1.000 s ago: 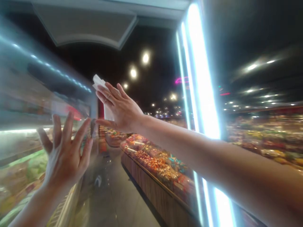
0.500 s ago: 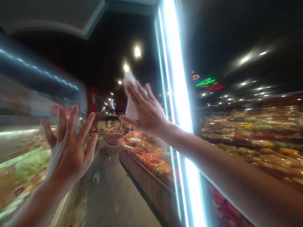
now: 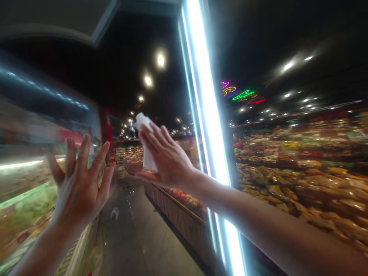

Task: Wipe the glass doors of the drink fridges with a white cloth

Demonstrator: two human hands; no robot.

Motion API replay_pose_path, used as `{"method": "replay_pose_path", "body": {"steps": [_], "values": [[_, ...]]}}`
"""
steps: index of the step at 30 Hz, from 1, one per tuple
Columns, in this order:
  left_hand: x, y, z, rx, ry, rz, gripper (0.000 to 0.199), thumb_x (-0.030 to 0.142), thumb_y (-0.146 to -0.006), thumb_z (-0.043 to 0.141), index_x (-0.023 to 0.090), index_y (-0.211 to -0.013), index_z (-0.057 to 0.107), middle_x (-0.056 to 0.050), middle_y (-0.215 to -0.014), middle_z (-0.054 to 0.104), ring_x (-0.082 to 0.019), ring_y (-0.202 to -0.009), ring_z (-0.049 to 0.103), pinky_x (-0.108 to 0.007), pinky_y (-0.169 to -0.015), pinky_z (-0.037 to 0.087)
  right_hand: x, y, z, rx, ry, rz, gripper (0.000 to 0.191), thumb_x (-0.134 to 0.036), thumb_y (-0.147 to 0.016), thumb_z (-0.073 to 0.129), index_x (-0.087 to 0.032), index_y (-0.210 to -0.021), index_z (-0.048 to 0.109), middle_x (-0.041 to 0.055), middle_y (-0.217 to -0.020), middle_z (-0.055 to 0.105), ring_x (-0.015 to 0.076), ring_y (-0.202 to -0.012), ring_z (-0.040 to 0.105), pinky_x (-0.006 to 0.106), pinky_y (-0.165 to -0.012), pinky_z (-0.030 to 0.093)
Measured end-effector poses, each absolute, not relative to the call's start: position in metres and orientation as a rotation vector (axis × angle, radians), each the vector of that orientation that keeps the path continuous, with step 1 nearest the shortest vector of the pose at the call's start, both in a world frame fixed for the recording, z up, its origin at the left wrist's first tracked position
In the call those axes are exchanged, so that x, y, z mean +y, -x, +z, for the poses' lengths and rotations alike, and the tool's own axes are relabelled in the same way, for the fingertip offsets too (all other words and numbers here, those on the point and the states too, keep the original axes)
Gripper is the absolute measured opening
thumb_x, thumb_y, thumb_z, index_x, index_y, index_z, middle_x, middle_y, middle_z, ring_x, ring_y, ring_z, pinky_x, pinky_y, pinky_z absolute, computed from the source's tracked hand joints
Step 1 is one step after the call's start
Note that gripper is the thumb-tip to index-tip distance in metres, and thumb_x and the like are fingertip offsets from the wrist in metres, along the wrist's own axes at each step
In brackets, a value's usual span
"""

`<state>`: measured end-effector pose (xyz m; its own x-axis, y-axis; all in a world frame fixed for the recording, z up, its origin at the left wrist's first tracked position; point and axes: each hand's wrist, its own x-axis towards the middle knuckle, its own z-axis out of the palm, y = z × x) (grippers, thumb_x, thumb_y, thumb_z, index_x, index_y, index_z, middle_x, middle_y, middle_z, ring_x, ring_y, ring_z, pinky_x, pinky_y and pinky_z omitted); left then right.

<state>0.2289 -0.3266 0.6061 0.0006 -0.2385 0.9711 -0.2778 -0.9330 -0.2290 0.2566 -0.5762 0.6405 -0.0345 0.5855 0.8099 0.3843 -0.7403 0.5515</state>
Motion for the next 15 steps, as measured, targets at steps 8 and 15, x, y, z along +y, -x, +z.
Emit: {"method": "replay_pose_path", "body": {"steps": [8,15], "values": [[-0.264,-0.221,0.596,-0.446,-2.231,2.138,0.064,0.034,-0.101,0.051,0.036,-0.161,0.031,-0.004,-0.175,0.015,-0.032,-0.163,0.003,-0.060,-0.130,-0.009,-0.502,-0.253,0.644,1.118,-2.092,1.928,0.118,-0.082,-0.090,0.045,-0.020,-0.160,-0.026,0.0111,-0.172,0.012,0.0327,-0.159,0.018,0.058,-0.133,0.021],[-0.180,-0.208,0.585,-0.256,-2.237,2.153,0.062,0.035,-0.102,0.048,0.038,-0.161,0.030,0.000,-0.176,0.011,-0.035,-0.162,0.005,-0.064,-0.129,-0.005,-0.424,-0.256,0.680,1.318,-1.988,1.648,0.108,-0.077,-0.092,0.046,-0.013,-0.167,0.001,0.0118,-0.172,0.018,0.0294,-0.162,0.011,0.056,-0.134,0.016]]}}
